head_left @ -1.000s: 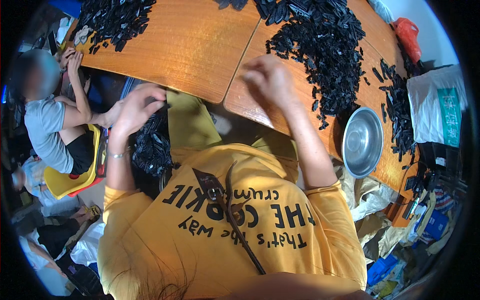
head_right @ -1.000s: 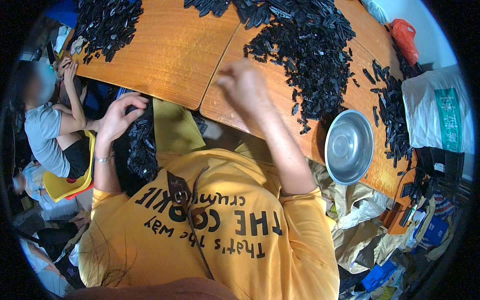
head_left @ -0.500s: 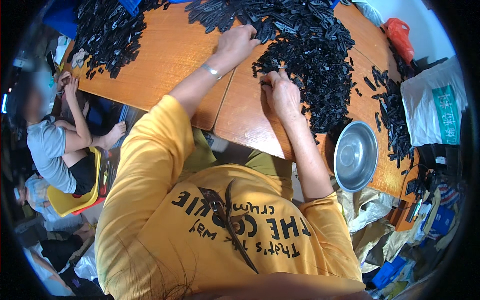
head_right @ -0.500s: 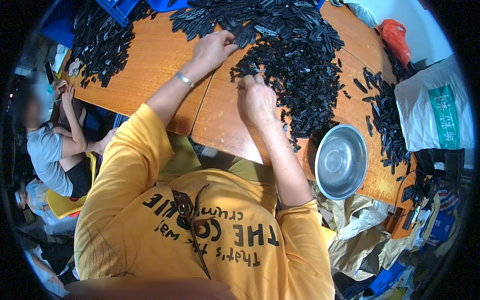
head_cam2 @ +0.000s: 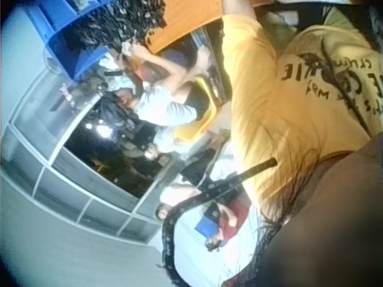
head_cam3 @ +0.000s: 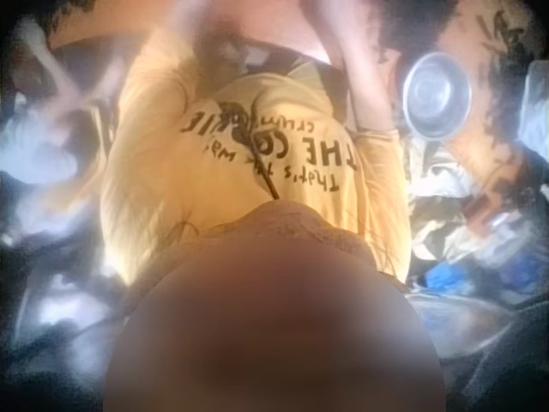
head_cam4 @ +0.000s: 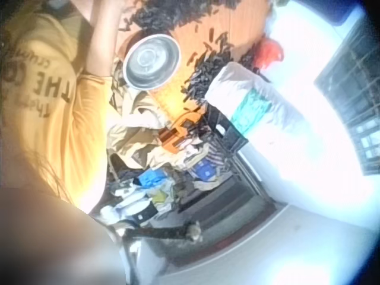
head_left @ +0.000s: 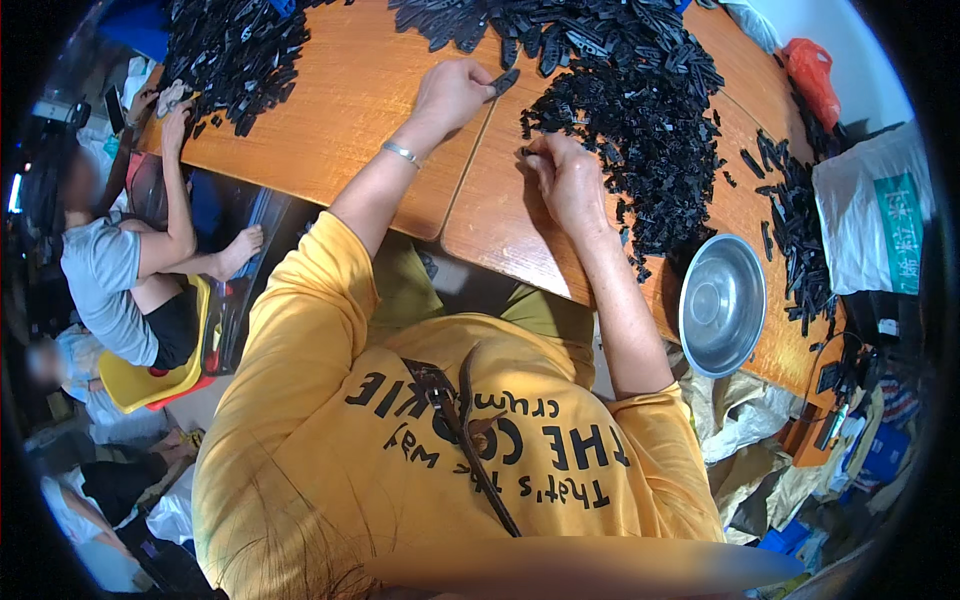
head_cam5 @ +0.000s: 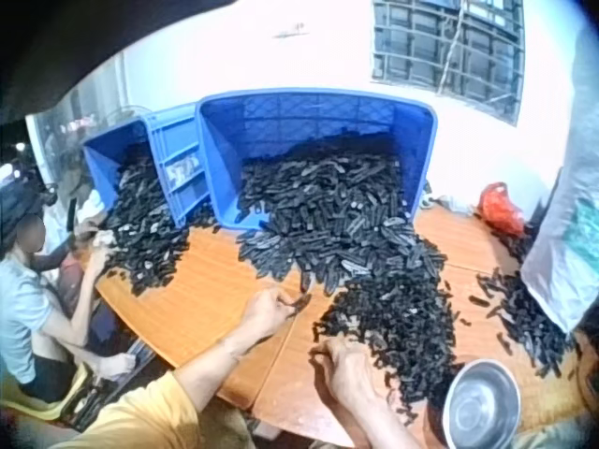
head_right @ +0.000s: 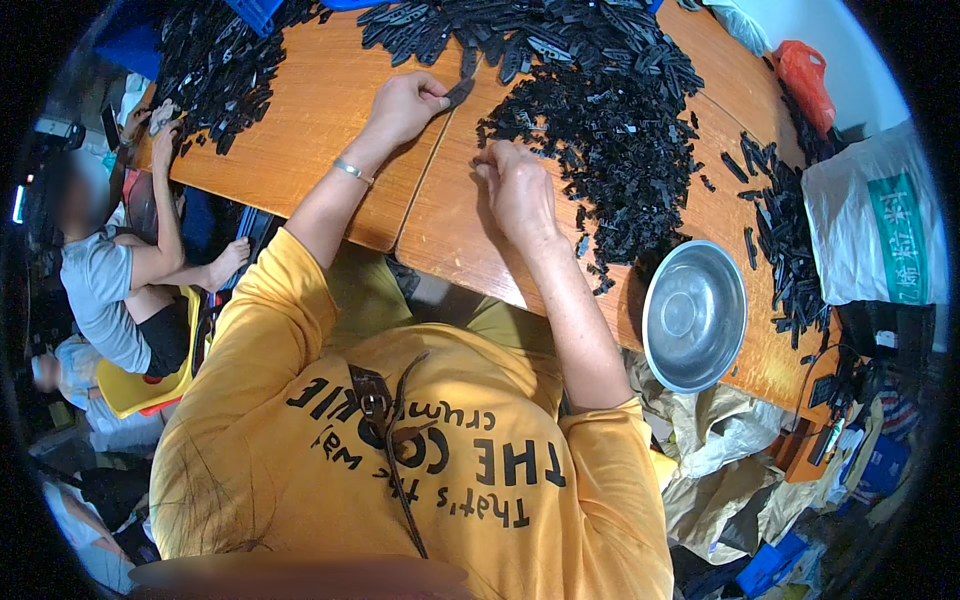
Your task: The person assembles plastic components by picking up plastic parts from the table, attaching smaller pieces onto base parts by hand, and placing the assembled items down.
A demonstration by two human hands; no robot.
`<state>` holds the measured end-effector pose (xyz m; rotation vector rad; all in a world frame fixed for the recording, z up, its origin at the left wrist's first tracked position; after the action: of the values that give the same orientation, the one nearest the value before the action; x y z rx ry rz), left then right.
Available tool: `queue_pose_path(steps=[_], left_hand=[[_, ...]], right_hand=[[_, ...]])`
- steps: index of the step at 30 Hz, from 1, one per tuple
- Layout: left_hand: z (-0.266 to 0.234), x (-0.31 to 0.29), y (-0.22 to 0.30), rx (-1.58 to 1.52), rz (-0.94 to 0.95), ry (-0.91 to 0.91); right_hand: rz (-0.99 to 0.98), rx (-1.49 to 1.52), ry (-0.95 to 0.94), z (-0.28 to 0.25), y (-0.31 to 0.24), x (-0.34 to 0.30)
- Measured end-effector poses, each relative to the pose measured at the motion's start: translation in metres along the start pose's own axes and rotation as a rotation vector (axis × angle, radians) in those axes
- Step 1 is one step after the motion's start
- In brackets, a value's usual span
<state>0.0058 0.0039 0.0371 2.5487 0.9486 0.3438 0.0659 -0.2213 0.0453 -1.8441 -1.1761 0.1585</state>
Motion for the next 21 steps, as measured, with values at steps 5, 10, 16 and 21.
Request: queue_pose_path(steps=[5,10,16,21], left_hand=[[0.022,-0.043,-0.015,-1.364,-0.127,-0.447],[-0.001,-0.082,0.014,-1.553,-0.039,-0.474],[-0.012,-0.088,0.022,-1.517,0.033,-0.466],[-0.011,-0.091,0.026,-1.549,0.045,-0.467]], right_hand=[[-0.115,0.144,0.178,-0.007,-0.037,0.012],[-0.188,0.221,0.282,-0.011,-0.057,0.015],[-0.248,0.223,0.307,-0.011,-0.066,0.008],[-0.266,0.223,0.319,-0.011,-0.069,0.006]])
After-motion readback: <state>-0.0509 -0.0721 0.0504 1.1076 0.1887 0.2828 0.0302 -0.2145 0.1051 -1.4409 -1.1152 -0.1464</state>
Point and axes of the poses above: each hand's wrist, its own x-axis towards the middle knuckle, its own z-axis out of the palm, y = z × x, the point moved 5 cm from there along x, towards the middle knuckle, and after that the axes turned 9 degrees about x, right-handed, at the moved point
